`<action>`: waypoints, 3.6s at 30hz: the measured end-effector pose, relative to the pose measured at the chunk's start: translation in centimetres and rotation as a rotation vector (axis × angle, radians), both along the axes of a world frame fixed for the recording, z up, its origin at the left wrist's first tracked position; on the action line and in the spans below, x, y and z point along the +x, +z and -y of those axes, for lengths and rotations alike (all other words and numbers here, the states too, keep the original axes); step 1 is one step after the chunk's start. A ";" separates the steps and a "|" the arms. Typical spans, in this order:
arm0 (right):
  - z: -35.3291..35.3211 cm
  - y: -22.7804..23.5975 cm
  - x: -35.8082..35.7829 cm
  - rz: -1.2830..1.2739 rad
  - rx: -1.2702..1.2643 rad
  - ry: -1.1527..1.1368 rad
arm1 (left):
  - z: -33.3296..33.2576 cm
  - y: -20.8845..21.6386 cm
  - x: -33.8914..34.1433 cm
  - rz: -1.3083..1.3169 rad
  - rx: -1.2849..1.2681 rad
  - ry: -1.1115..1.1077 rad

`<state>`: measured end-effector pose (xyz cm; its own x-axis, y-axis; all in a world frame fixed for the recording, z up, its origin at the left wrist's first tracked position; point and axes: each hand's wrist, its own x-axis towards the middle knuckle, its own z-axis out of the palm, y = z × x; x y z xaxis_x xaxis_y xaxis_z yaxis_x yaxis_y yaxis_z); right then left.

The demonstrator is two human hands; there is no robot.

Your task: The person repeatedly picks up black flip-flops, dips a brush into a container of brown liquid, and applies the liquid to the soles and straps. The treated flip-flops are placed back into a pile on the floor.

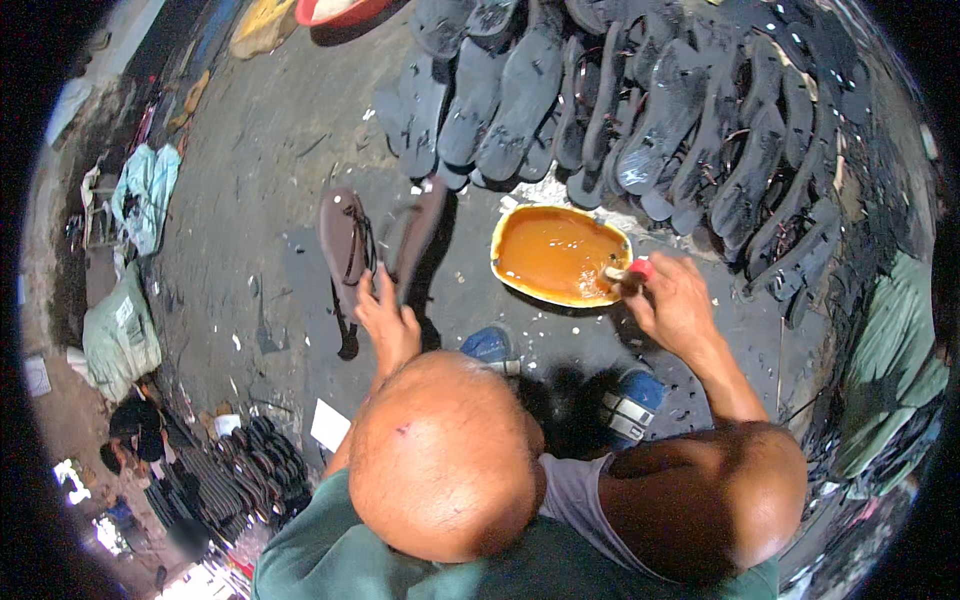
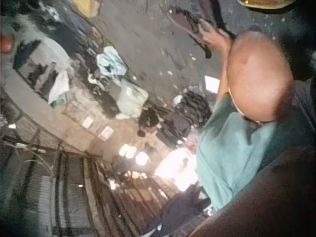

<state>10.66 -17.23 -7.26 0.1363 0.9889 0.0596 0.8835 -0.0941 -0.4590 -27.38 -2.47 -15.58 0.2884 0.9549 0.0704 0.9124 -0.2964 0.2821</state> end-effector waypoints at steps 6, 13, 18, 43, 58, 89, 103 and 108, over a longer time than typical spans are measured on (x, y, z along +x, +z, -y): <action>0.3 0.8 0.2 -0.122 0.095 -0.111 | -0.1 -3.5 3.4 0.128 -0.187 -0.001; 0.9 0.8 0.2 -0.199 0.045 -0.169 | -3.6 -0.6 3.5 0.741 -0.206 0.131; 1.0 0.7 1.1 -0.559 0.051 -0.264 | -6.1 6.3 5.6 1.057 -0.361 0.224; -6.0 8.8 -0.4 -0.691 0.933 -0.259 | -1.8 16.6 27.5 1.797 -1.058 -0.338; -5.8 5.0 0.2 -0.785 0.678 -0.468 | -1.8 15.1 28.0 1.799 -0.772 -0.500; -7.1 10.9 6.1 -0.329 0.933 -0.208 | -0.7 15.2 25.6 1.298 -1.433 -0.427; -2.0 4.2 -2.0 -0.894 0.539 -0.118 | -11.4 11.3 24.0 1.756 -1.367 -0.131; -1.4 4.1 1.5 -0.894 0.568 -0.406 | -13.1 9.1 27.1 1.638 -1.389 -0.140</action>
